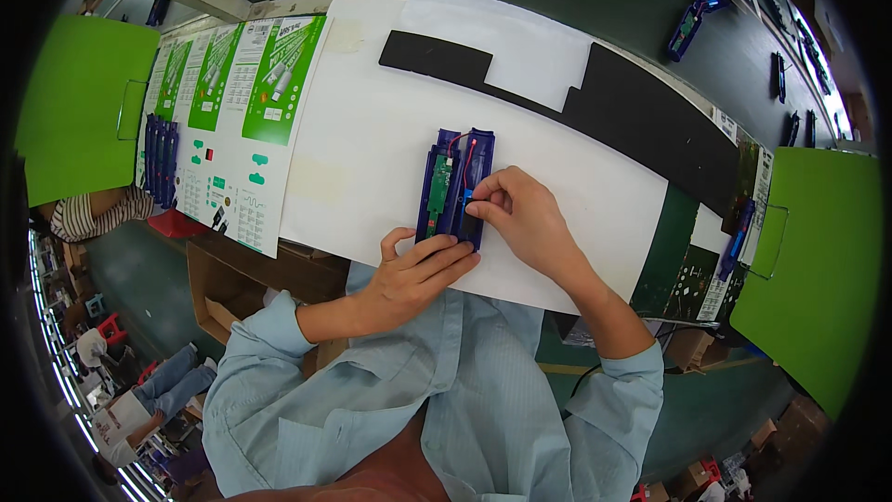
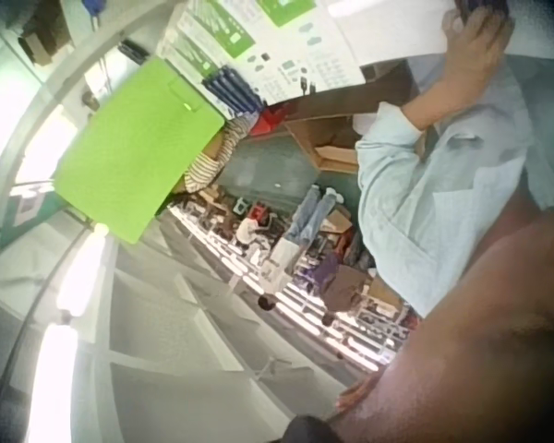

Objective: The person assembles small blue electronic devices at a workstation. They repeatedly pick up a device, insert a red wire into a slot on the circuit board, and place the finished unit on the table. The process is repeated for multiple units throughout the clip.

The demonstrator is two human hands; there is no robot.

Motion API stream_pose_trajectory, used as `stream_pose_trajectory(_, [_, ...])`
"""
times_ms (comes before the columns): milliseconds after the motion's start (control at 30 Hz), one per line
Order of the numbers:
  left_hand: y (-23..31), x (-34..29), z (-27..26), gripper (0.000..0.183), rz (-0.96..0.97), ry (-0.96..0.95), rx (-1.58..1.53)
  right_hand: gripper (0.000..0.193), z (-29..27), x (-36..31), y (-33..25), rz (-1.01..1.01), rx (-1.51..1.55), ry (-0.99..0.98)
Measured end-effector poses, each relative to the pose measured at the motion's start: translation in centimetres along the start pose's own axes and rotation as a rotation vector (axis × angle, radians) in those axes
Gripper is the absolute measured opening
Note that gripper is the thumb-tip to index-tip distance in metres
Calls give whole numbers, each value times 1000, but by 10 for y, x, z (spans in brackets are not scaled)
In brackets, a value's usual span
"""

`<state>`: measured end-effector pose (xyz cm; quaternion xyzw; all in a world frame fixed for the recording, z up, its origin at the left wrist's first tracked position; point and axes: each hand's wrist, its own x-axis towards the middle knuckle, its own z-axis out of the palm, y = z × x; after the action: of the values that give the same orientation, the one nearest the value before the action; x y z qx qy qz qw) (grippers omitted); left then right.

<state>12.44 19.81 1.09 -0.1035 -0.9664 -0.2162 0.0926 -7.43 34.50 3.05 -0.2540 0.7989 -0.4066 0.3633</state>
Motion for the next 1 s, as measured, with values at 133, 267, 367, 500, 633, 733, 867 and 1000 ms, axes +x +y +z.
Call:
stream_pose_trajectory(133, [0, -1, 1, 46, -13, 0, -5, 17, -3, -3, -13, -103, -23, 87])
stream_pose_trajectory(267, [1, -1, 2, 46, -20, 4, -29, 18, -6, 11, -9, -162, -102, 264])
stream_pose_trajectory(367, [0, -2, 1, 47, -15, 8, -64, 18, 13, 25, -5, -411, -329, 376])
stream_pose_trajectory(500, [-5, 2, -5, 42, 24, -22, -77, 15, 24, 28, -5, -292, -172, 403])
stream_pose_trajectory(633, [-15, 19, -17, 40, -104, 77, -293, 14, 27, 21, -2, -318, -129, 451])
stream_pose_trajectory(733, [-36, 49, -31, 33, -172, 266, -170, 13, 28, 15, -3, -372, -161, 458])
stream_pose_trajectory(867, [-52, 90, -36, 27, -113, 273, -7, 13, 31, 8, -5, -411, -214, 450])
stream_pose_trajectory(1000, [-60, 90, -31, 23, -93, 213, 23, 12, 32, 6, -4, -400, -169, 423])
